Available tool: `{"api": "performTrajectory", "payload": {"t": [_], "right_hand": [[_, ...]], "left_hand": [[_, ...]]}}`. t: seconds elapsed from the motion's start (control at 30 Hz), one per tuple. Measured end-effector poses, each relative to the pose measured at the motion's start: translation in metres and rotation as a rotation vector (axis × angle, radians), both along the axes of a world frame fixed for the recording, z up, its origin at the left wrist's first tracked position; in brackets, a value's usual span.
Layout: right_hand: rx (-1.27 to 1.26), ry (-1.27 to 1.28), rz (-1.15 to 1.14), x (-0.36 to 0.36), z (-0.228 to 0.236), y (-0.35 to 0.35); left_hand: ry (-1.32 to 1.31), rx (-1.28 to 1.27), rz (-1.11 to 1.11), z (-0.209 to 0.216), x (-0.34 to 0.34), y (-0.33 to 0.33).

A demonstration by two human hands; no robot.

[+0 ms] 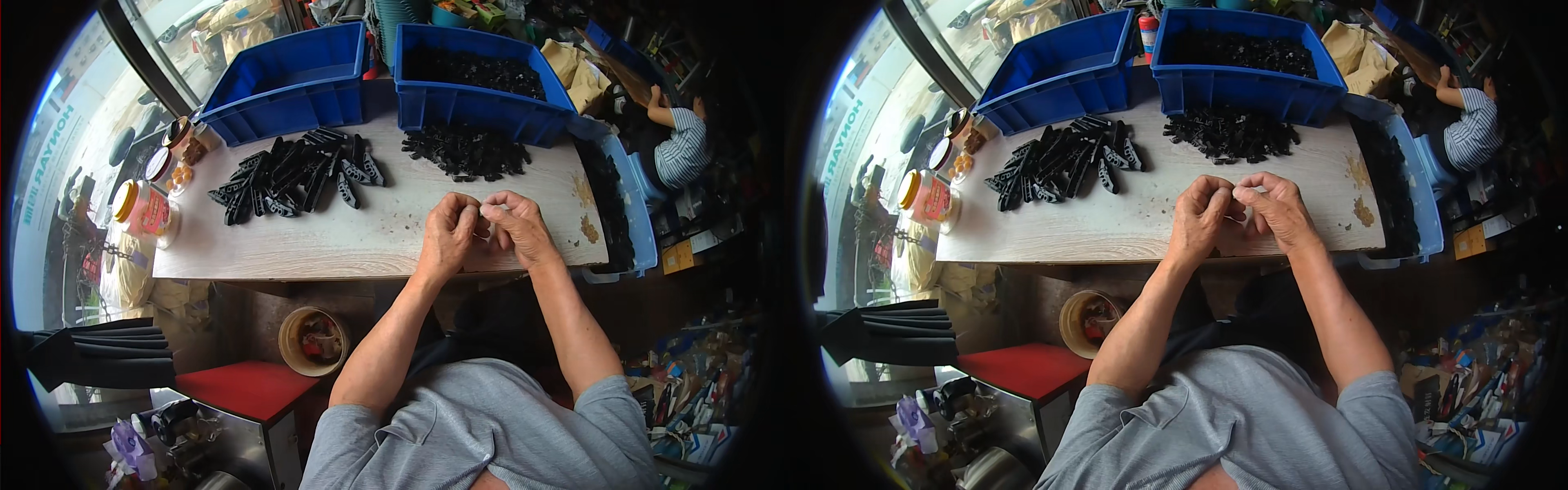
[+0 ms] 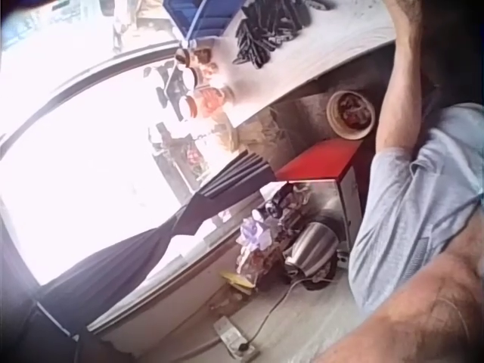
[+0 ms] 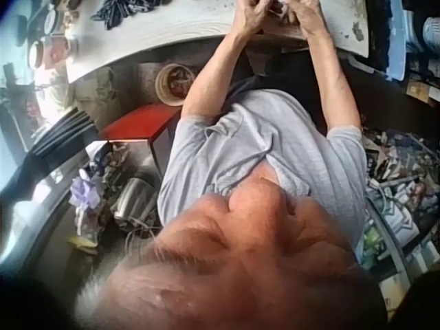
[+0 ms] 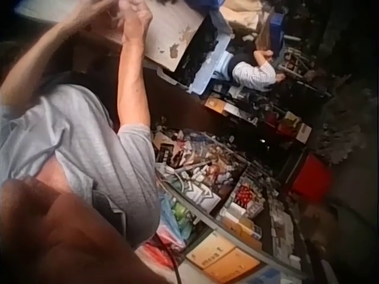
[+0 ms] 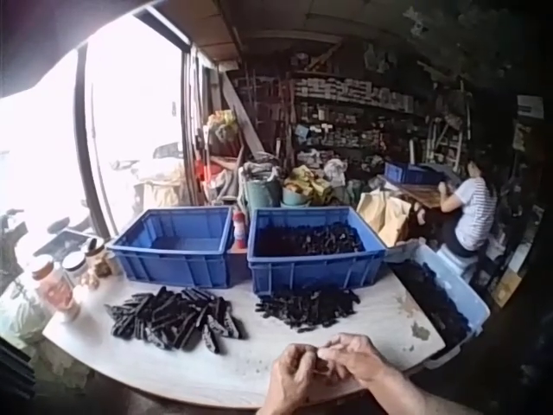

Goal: Assembling small components into black plastic housings at a workbench.

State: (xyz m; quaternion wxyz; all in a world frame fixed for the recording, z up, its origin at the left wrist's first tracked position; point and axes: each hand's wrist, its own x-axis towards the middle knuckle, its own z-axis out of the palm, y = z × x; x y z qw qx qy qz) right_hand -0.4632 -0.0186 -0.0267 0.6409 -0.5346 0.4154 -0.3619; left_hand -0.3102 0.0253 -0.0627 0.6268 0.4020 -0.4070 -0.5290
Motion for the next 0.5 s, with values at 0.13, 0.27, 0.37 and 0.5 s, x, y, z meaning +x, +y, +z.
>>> {"api": "performTrajectory", "payload": {"t": [0.13,0.27,0.37,0.5], "right_hand": [[0.037,-0.035,0.009,-0.006,-0.005,0.001],[0.018,-0.069,-0.026,-0.005,-0.004,0.003],[0.023,-0.046,-0.028,-0.004,-0.005,0.001],[0.023,-0.069,-0.021,-0.005,-0.010,-0.001]], "left_hand": [[-0.515,-0.132,0.357,0.009,0.012,0.025],[-1.036,-0.261,0.881,0.014,0.080,0.033],[-1.383,-0.248,0.846,0.009,0.115,0.028],[-1.518,-0.210,0.708,0.004,0.121,0.027]]}}
